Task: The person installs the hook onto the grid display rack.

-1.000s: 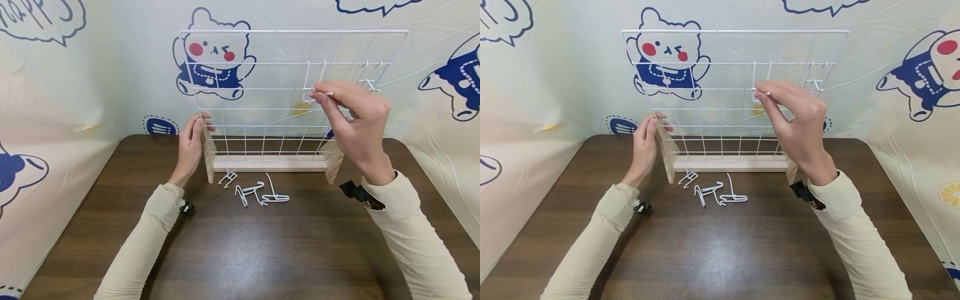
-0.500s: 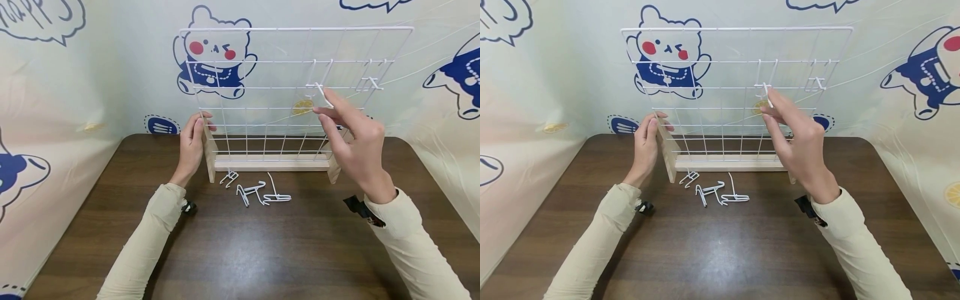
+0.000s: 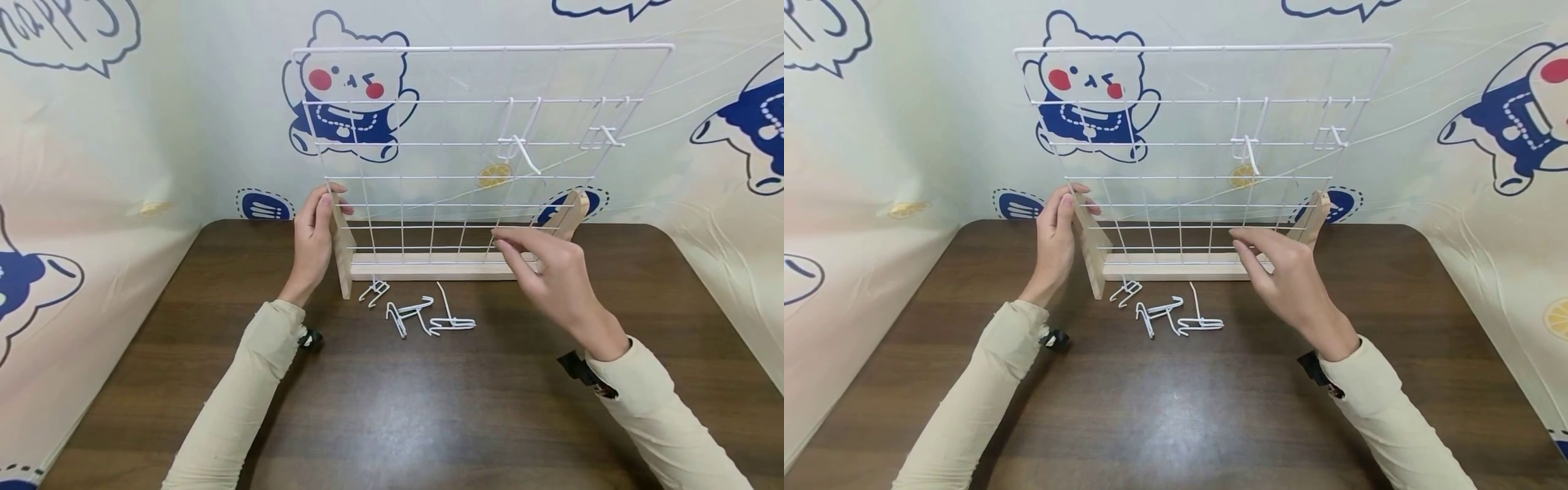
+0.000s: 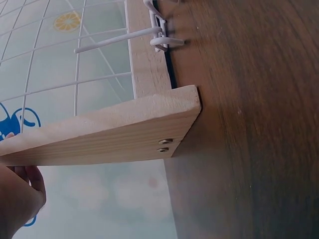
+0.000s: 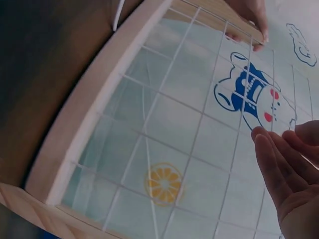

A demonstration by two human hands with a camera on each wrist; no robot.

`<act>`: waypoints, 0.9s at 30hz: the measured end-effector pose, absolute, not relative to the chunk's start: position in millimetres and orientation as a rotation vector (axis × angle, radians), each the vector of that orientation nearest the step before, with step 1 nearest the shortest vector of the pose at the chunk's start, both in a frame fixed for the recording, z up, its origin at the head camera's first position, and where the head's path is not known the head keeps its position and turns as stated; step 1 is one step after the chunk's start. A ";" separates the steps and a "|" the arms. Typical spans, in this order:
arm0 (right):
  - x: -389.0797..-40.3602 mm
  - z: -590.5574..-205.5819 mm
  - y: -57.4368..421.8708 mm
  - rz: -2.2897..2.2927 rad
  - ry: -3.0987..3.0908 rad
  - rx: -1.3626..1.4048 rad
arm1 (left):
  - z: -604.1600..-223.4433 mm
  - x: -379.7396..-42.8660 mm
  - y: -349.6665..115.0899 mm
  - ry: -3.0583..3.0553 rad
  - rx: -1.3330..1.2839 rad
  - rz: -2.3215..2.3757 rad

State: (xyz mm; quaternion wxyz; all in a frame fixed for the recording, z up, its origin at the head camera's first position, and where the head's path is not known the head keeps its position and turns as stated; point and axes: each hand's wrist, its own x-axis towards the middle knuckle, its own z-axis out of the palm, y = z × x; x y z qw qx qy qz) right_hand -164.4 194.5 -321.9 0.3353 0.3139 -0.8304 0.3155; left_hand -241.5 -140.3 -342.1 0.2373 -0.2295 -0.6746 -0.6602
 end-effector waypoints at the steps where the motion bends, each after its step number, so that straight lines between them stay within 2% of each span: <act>1: -164.5 -324.2 193.8 0.828 -2.176 0.822 | -342.0 -241.2 -140.3 -1.849 -0.623 -1.812; 27: -171.2 -359.4 159.3 0.923 -2.449 0.934 | -341.9 -240.3 -138.7 -1.843 -0.611 -1.796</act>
